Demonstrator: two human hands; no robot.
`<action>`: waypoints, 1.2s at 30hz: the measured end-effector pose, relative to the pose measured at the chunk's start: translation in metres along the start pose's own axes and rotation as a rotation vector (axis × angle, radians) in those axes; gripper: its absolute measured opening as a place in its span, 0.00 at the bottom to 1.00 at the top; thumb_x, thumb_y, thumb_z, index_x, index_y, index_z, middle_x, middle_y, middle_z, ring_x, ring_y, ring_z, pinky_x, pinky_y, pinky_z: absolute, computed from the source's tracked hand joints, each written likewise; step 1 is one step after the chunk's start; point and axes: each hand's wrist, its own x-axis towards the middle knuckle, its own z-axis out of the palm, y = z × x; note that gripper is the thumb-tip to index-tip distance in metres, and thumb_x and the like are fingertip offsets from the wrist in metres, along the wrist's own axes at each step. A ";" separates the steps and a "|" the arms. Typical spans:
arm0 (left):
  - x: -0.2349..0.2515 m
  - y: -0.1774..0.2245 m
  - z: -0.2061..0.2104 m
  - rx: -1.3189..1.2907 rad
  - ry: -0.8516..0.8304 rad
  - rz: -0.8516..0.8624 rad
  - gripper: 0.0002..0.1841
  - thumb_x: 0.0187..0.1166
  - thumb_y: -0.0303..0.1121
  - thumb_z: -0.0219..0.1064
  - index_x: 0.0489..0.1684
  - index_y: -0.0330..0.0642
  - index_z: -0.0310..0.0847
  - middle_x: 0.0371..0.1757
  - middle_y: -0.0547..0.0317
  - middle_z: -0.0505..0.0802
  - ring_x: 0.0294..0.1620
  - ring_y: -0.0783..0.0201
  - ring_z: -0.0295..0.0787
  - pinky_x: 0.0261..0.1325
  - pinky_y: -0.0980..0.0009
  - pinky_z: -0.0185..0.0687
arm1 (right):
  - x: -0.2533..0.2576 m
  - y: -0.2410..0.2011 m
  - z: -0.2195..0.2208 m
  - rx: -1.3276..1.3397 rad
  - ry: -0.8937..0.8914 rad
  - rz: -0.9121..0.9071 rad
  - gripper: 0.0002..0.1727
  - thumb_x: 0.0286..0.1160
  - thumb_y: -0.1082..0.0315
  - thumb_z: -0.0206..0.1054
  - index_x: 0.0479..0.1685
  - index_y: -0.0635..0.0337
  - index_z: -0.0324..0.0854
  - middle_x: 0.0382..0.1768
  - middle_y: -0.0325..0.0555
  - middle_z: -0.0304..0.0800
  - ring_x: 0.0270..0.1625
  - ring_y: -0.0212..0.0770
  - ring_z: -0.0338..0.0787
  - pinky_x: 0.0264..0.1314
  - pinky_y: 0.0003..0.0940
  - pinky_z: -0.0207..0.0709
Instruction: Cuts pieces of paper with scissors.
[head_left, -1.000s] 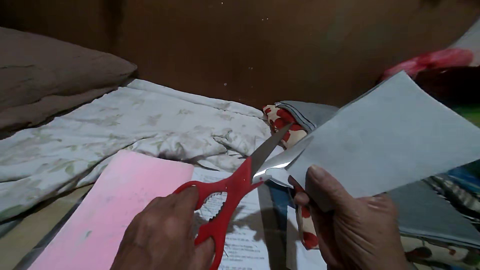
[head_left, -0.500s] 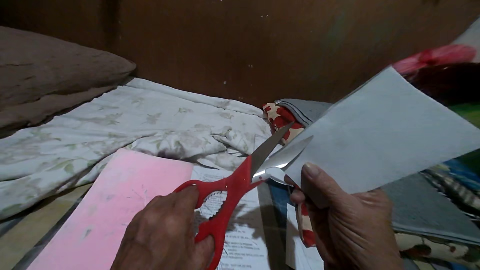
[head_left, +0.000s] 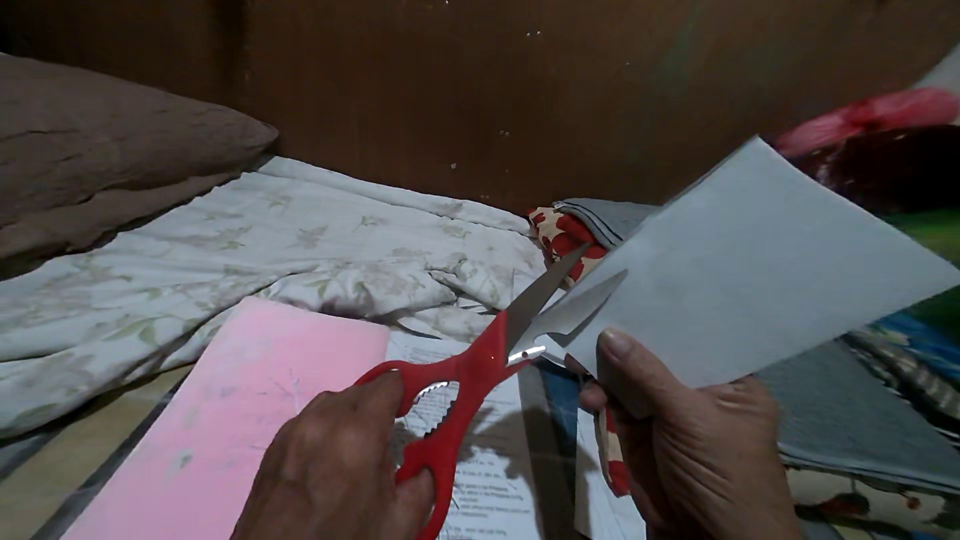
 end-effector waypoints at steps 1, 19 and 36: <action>0.000 0.001 -0.001 -0.003 -0.005 -0.004 0.17 0.58 0.35 0.76 0.37 0.29 0.87 0.29 0.41 0.92 0.31 0.39 0.92 0.32 0.44 0.83 | 0.000 0.000 0.000 -0.002 0.005 0.002 0.15 0.66 0.94 0.60 0.39 0.64 0.77 0.20 0.43 0.91 0.15 0.32 0.88 0.17 0.24 0.86; -0.001 0.002 0.001 -0.001 -0.003 -0.011 0.18 0.58 0.34 0.76 0.40 0.28 0.88 0.32 0.40 0.94 0.32 0.39 0.93 0.32 0.44 0.84 | 0.000 -0.001 -0.001 -0.012 0.002 0.007 0.16 0.66 0.94 0.60 0.39 0.64 0.78 0.21 0.42 0.92 0.15 0.32 0.89 0.17 0.23 0.86; -0.003 0.004 0.003 -0.011 -0.004 -0.002 0.13 0.63 0.32 0.74 0.35 0.27 0.88 0.25 0.41 0.92 0.25 0.41 0.91 0.26 0.46 0.82 | 0.002 0.000 -0.001 -0.019 0.008 0.025 0.15 0.65 0.95 0.60 0.38 0.64 0.77 0.20 0.43 0.91 0.14 0.32 0.87 0.15 0.22 0.84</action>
